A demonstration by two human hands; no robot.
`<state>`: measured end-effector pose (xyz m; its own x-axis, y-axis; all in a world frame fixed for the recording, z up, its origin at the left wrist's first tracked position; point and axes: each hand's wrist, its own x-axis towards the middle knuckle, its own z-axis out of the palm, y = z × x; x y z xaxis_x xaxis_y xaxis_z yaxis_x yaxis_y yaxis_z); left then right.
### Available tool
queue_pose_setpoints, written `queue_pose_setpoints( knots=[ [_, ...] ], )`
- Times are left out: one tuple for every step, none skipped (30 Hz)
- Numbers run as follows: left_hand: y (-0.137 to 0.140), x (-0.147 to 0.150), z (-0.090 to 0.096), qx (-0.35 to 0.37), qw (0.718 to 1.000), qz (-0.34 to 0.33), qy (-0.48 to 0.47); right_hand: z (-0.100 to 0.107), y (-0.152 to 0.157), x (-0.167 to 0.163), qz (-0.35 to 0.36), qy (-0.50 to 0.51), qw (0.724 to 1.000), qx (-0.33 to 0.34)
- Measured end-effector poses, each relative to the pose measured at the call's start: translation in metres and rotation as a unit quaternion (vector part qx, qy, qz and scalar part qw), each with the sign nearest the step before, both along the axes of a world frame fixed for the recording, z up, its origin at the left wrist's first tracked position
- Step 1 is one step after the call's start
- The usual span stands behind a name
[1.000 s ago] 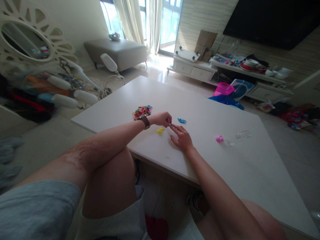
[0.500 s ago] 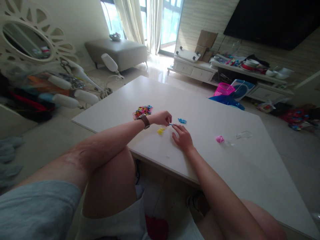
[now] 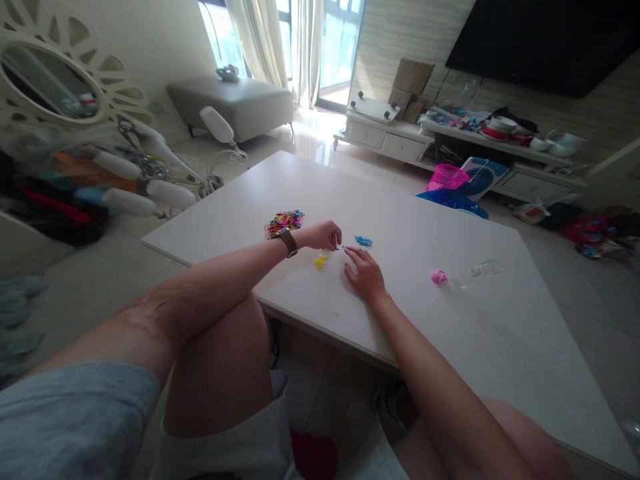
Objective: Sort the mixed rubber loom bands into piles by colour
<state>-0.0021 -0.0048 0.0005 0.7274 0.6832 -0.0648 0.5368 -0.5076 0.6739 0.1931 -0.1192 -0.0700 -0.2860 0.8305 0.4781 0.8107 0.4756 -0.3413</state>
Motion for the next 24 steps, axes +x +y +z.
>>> queue_pose_setpoints(
  knots=[
    [0.0002, 0.0003, -0.0004, -0.004, 1.000, -0.002, -0.003, 0.0004, -0.0002, 0.0000, 0.003, -0.002, 1.000, -0.002],
    [0.0004, 0.0008, -0.0010, -0.008, 1.000, -0.005, -0.007, 0.0008, -0.0004, 0.0000, 0.006, -0.004, 1.000, -0.004],
    [0.0005, 0.0012, -0.0015, -0.013, 1.000, -0.007, -0.012, 0.0012, -0.0006, 0.0001, 0.009, -0.005, 1.000, -0.004],
    [0.0005, 0.0016, -0.0018, -0.015, 1.000, -0.009, -0.016, 0.0015, -0.0008, 0.0001, 0.011, -0.006, 1.000, -0.005],
    [0.0004, 0.0020, -0.0019, -0.013, 1.000, -0.011, -0.019, 0.0019, -0.0010, 0.0001, 0.014, -0.008, 1.000, -0.005],
    [0.0002, 0.0022, -0.0017, -0.008, 1.000, -0.011, -0.019, 0.0021, -0.0011, 0.0002, 0.016, -0.009, 1.000, -0.005],
    [-0.0002, 0.0023, -0.0013, -0.001, 1.000, -0.010, -0.018, 0.0023, -0.0012, 0.0003, 0.017, -0.009, 1.000, -0.006],
    [-0.0007, 0.0023, -0.0007, 0.005, 1.000, -0.007, -0.016, 0.0025, -0.0013, 0.0003, 0.018, -0.010, 1.000, -0.007],
    [-0.0013, 0.0022, 0.0000, 0.009, 1.000, -0.003, -0.013, 0.0026, -0.0014, 0.0004, 0.020, -0.010, 1.000, -0.008],
    [-0.0019, 0.0021, 0.0007, 0.010, 1.000, 0.001, -0.011, 0.0026, -0.0015, 0.0005, 0.022, -0.011, 1.000, -0.009],
    [-0.0025, 0.0020, 0.0013, 0.008, 1.000, 0.004, -0.009, 0.0025, -0.0015, 0.0007, 0.024, -0.013, 1.000, -0.009],
    [-0.0030, 0.0020, 0.0016, 0.006, 1.000, 0.006, -0.009, 0.0025, -0.0015, 0.0008, 0.025, -0.014, 1.000, -0.010],
    [-0.0033, 0.0020, 0.0018, 0.005, 1.000, 0.004, -0.009, 0.0024, -0.0015, 0.0010, 0.027, -0.016, 0.999, -0.011],
    [-0.0034, 0.0022, 0.0017, 0.006, 1.000, 0.000, -0.011, 0.0023, -0.0014, 0.0011, 0.027, -0.018, 0.999, -0.012],
    [-0.0033, 0.0024, 0.0014, 0.008, 1.000, -0.005, -0.013, 0.0023, -0.0014, 0.0013, 0.028, -0.020, 0.999, -0.014],
    [-0.0031, 0.0027, 0.0011, 0.010, 1.000, -0.009, -0.015, 0.0023, -0.0013, 0.0014, 0.028, -0.021, 0.999, -0.015],
    [-0.0027, 0.0029, 0.0006, 0.010, 1.000, -0.013, -0.017, 0.0023, -0.0012, 0.0015, 0.030, -0.020, 0.999, -0.016],
    [-0.0023, 0.0032, 0.0002, 0.009, 1.000, -0.017, -0.019, 0.0023, -0.0012, 0.0015, 0.032, -0.019, 0.999, -0.016],
    [-0.0019, 0.0034, -0.0003, 0.006, 1.000, -0.020, -0.020, 0.0024, -0.0012, 0.0016, 0.035, -0.017, 0.999, -0.016],
    [-0.0016, 0.0035, -0.0007, 0.004, 1.000, -0.022, -0.022, 0.0025, -0.0013, 0.0015, 0.038, -0.015, 0.999, -0.016],
    [-0.0014, 0.0035, -0.0009, 0.002, 0.999, -0.023, -0.022, 0.0026, -0.0014, 0.0015, 0.041, -0.012, 0.999, -0.015],
    [-0.0014, 0.0035, -0.0011, 0.001, 0.999, -0.023, -0.023, 0.0028, -0.0015, 0.0014, 0.042, -0.010, 0.999, -0.014],
    [-0.0015, 0.0035, -0.0012, 0.000, 0.999, -0.023, -0.024, 0.0029, -0.0017, 0.0013, 0.042, -0.007, 0.999, -0.013],
    [-0.0017, 0.0034, -0.0012, -0.001, 0.999, -0.022, -0.024, 0.0031, -0.0020, 0.0012, 0.042, -0.004, 0.999, -0.012]
  ],
)
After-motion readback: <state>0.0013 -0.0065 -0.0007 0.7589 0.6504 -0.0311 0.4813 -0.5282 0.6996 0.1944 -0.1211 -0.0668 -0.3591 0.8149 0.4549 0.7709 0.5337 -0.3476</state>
